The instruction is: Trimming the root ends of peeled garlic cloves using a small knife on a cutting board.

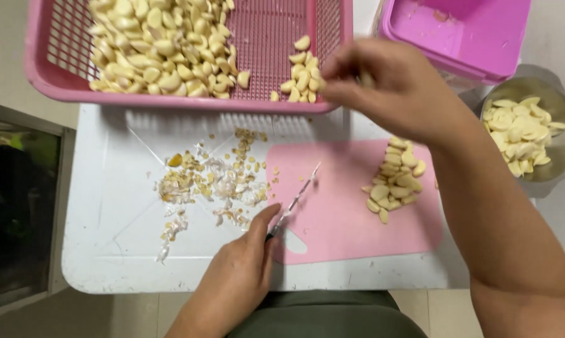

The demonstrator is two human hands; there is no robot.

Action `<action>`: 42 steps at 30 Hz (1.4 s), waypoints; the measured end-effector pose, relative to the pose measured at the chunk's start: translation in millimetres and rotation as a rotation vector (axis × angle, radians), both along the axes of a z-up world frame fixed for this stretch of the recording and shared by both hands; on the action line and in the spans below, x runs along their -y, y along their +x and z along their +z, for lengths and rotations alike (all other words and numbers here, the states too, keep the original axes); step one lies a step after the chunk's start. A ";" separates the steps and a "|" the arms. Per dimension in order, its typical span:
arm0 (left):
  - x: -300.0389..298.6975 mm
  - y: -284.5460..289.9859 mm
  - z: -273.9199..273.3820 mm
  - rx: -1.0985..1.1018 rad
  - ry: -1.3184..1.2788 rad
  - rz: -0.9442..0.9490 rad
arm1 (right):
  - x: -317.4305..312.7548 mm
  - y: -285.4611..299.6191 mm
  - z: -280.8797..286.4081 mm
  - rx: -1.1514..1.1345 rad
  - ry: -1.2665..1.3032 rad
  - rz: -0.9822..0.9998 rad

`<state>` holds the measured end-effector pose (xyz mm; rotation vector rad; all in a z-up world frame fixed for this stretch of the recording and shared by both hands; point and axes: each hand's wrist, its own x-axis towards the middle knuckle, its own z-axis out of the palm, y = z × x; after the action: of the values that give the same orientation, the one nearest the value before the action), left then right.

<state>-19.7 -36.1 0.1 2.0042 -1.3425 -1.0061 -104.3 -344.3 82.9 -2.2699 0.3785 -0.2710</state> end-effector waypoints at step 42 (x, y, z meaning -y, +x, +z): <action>1.8 -10.7 -3.9 0.076 0.235 -0.049 | 30.3 -113.1 -77.0 -0.576 -0.179 0.089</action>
<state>-30.4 -37.9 -3.8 2.2109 -1.3731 -1.1670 -217.4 -374.5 5.9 -2.5084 0.5607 0.4230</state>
